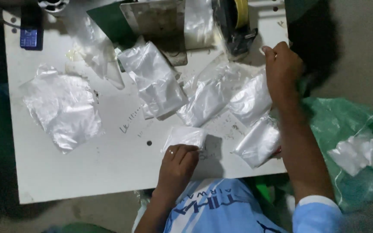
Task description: Folding plastic bags into smaller rectangular shapes on a work table
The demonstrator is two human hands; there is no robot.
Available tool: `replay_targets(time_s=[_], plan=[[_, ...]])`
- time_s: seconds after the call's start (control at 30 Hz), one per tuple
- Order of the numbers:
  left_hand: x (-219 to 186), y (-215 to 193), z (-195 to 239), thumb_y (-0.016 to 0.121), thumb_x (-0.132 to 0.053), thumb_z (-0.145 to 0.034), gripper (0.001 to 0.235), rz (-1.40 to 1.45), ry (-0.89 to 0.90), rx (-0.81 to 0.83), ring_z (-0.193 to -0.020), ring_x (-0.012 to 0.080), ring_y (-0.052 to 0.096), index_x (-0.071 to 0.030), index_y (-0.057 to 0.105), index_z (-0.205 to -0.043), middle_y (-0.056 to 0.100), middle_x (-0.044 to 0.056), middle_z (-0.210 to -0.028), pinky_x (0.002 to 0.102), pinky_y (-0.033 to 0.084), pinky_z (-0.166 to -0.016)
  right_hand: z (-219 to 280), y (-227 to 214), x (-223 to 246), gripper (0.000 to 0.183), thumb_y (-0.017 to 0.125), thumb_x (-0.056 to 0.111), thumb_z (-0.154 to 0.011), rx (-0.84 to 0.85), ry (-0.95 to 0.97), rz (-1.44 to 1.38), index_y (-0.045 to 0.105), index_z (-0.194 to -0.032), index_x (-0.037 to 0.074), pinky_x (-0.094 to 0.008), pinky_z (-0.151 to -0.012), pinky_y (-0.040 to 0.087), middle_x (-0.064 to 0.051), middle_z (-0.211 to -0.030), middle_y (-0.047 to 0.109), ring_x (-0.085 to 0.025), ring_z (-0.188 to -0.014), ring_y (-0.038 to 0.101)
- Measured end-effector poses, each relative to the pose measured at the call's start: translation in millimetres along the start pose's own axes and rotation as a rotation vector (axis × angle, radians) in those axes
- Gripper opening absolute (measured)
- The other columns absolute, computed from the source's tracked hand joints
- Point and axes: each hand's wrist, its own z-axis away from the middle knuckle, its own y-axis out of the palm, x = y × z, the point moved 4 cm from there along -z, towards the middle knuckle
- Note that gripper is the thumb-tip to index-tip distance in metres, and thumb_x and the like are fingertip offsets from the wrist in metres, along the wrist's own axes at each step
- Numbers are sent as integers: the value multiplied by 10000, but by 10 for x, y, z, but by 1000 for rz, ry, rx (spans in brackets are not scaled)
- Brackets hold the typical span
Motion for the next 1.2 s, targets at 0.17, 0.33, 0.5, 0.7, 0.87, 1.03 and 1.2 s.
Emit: replay_targets(time_s=[0.17, 0.33, 0.5, 0.7, 0.87, 1.03, 1.2], plan=[[-105, 53, 36, 704, 55, -941, 104, -4, -11, 15, -851, 312, 614, -1, 617, -940, 681, 164, -1001, 409, 501, -763, 708, -872, 565, 287, 682, 254, -1160, 87, 5, -348, 630, -951, 64, -398, -603, 419, -84, -824, 642, -248, -703, 572], [-75, 242, 25, 686, 108, -931, 130, -14, 79, 79, -853, 307, 597, 14, 617, -990, 657, 179, -1035, 410, 480, -780, 1644, -712, 1086, 178, 564, 189, -1014, 601, 277, -954, 638, -862, 133, -303, -579, 499, -35, -812, 636, -149, -653, 549], [24, 251, 62, 678, -133, -977, 72, -96, -184, -45, -808, 270, 695, -89, 663, -922, 683, 117, -998, 352, 550, -625, 1772, -764, 1400, 322, 645, 265, -1013, 1141, 335, -787, 766, -829, 30, -321, -562, 490, -35, -579, 625, -142, -568, 515], [218, 56, -20, 802, -40, -870, 167, 1062, -914, -322, -908, 271, 751, 43, 658, -890, 769, 230, -935, 370, 591, -712, 1813, -624, 1418, 540, 722, 432, -930, 977, 192, -712, 591, -1272, 35, -557, -901, 522, -234, -1102, 701, -414, -1068, 674], [416, -85, 24, 726, -212, -942, 369, 960, -943, -304, -1030, 239, 626, 24, 570, -1178, 696, 181, -1078, 396, 507, -853, 1628, -627, 1756, 260, 756, 291, -941, 949, 257, -1073, 698, -957, 37, -387, -732, 567, -116, -792, 760, -172, -781, 678], [977, -158, -159, 724, -349, -978, 639, 312, -739, -413, -1302, 442, 465, 51, 449, -1393, 493, 292, -1360, 457, 404, -1046, 1174, -389, 2041, 402, 712, 452, -958, 766, -5, -966, 677, -987, 53, -419, -752, 518, -92, -811, 704, -206, -786, 640], [1365, -177, -407, 898, -547, -760, 755, 118, -1066, -17, -1077, 418, 660, 3, 614, -1193, 700, 190, -1063, 595, 340, -1035, 862, -404, 1292, 528, 641, 465, -1060, 327, 67, -148, 594, -1253, -24, -502, -749, 609, -204, -1032, 696, -364, -924, 742]])
